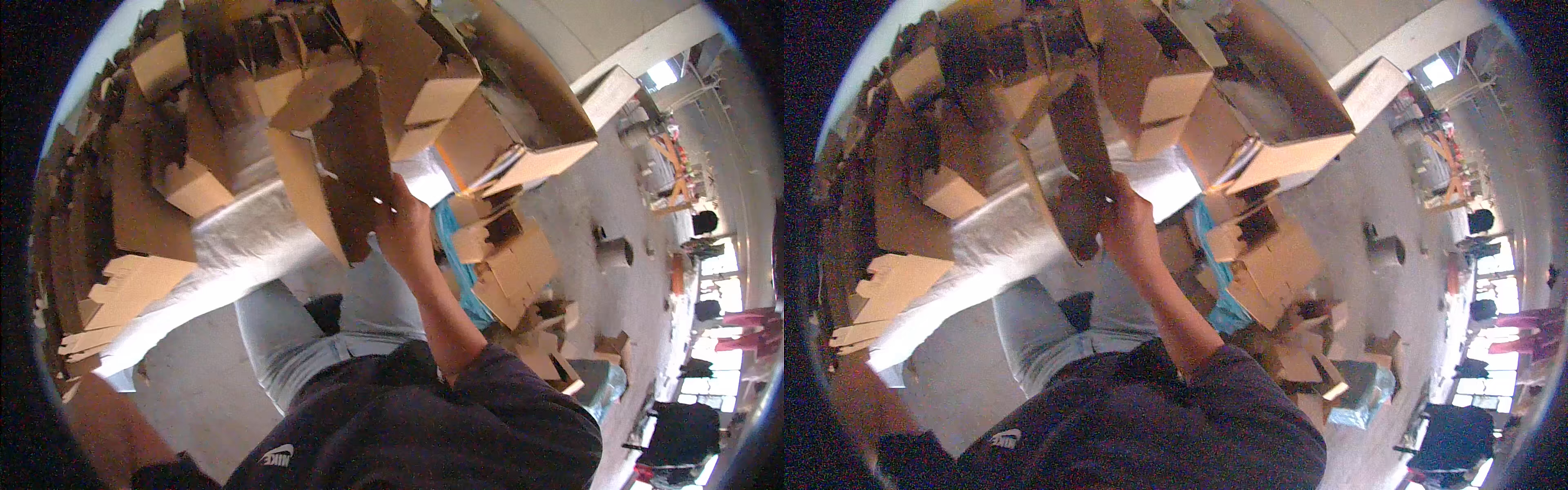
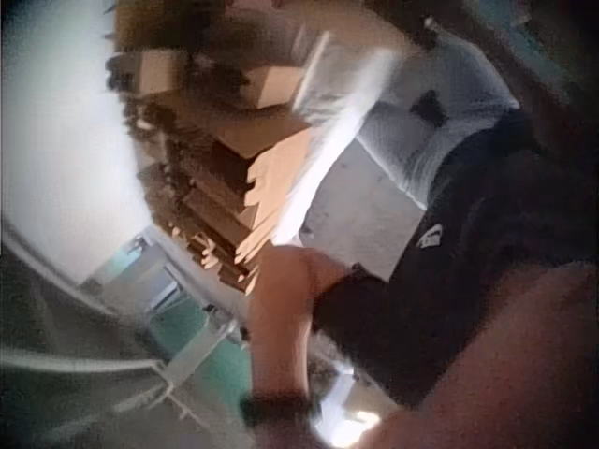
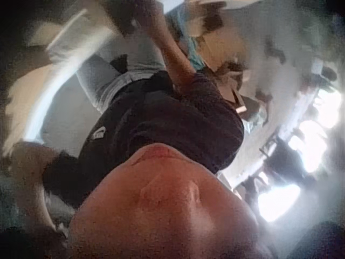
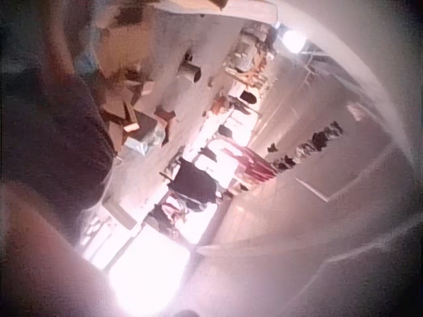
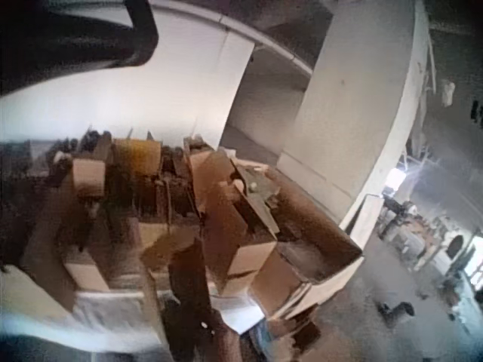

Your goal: The person folds a series of small cardboard boxes by hand and arranges them in a row on a workspace.

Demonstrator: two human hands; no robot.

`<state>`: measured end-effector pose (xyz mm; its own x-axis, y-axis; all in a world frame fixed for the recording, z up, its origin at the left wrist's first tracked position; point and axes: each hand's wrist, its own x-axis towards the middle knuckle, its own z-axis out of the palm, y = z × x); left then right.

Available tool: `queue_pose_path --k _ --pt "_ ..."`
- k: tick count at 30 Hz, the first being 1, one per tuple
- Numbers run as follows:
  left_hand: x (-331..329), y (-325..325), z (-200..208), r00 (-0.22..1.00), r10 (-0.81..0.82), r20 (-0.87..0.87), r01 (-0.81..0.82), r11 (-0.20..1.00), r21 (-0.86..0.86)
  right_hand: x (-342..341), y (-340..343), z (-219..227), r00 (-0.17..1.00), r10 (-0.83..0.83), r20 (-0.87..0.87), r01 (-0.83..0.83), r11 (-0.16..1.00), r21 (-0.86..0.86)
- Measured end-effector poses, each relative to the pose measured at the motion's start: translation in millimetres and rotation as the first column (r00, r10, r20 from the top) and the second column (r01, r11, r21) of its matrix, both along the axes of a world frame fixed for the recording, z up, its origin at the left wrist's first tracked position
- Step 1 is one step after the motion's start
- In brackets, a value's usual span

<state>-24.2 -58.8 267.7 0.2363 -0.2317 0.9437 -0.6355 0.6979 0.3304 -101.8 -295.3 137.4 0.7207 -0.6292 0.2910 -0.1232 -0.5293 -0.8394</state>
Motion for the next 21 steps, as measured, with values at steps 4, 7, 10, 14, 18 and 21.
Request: queue_pose_path --k 4,7,10,14,18,21 --pt "-16.0 -5.6 -9.4 0.999 0.034 -0.008 -0.033 0.994 0.102 6.9 7.4 -1.0 0.993 0.097 0.066 -0.098 0.995 0.012" --pt "-19.0 -27.9 -38.7 0.992 0.116 -0.057 -0.096 0.958 0.271 9.6 1.1 -2.6 0.995 0.086 0.042 -0.087 0.996 0.027" --pt "-20.4 -46.1 -67.8 0.967 0.231 -0.106 -0.162 0.882 0.442 14.1 -3.4 -9.4 0.998 0.048 0.033 -0.046 0.996 -0.072" --pt "-23.5 -59.7 -114.0 0.930 0.328 -0.168 -0.166 0.780 0.603 21.7 -1.8 -5.8 0.998 0.023 -0.055 -0.026 0.998 -0.059" --pt "-17.3 -64.8 -137.8 0.916 0.346 -0.203 -0.136 0.743 0.655 22.1 -4.0 1.6 0.993 0.032 -0.116 -0.030 0.999 0.018" --pt "-14.1 -54.8 -140.7 0.901 0.376 -0.218 -0.149 0.738 0.658 27.8 3.4 11.8 0.972 0.038 -0.230 -0.018 0.996 0.091"
